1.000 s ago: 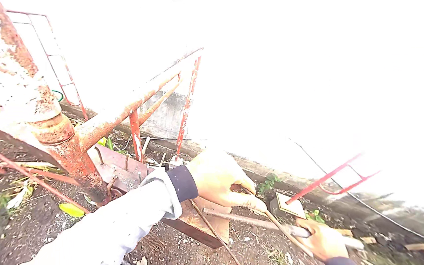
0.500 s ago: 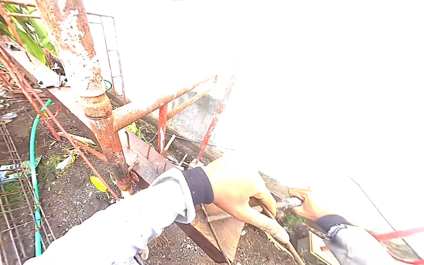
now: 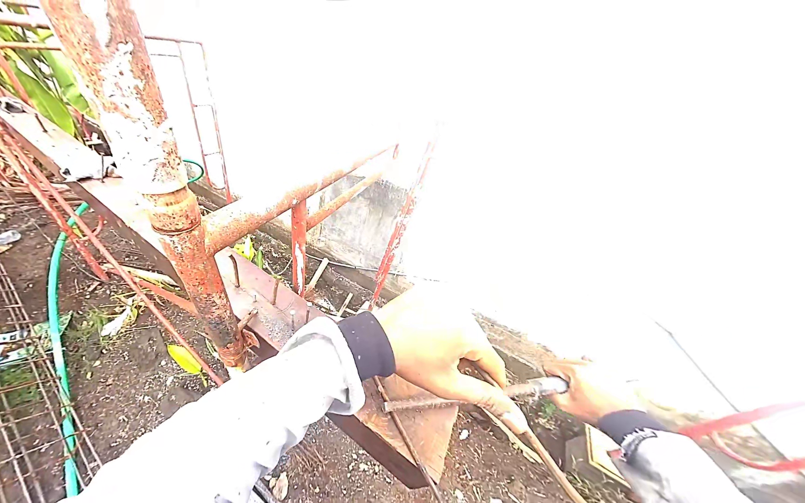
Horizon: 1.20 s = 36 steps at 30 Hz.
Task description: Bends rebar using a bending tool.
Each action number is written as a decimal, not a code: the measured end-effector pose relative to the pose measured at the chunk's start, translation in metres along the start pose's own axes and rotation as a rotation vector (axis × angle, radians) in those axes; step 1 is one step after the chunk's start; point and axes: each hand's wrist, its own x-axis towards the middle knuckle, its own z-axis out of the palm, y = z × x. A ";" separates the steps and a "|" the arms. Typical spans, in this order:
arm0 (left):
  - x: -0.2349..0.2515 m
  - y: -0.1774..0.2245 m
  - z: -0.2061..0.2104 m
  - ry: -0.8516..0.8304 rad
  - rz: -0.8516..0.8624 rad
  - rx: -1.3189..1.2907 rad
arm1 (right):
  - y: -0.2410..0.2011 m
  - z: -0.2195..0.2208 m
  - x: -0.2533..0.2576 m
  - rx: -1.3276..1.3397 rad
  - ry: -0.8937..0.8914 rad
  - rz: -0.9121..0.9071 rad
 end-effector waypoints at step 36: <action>-0.005 0.013 -0.017 -0.116 -0.066 0.195 | -0.108 -0.052 -0.142 0.085 -0.131 0.876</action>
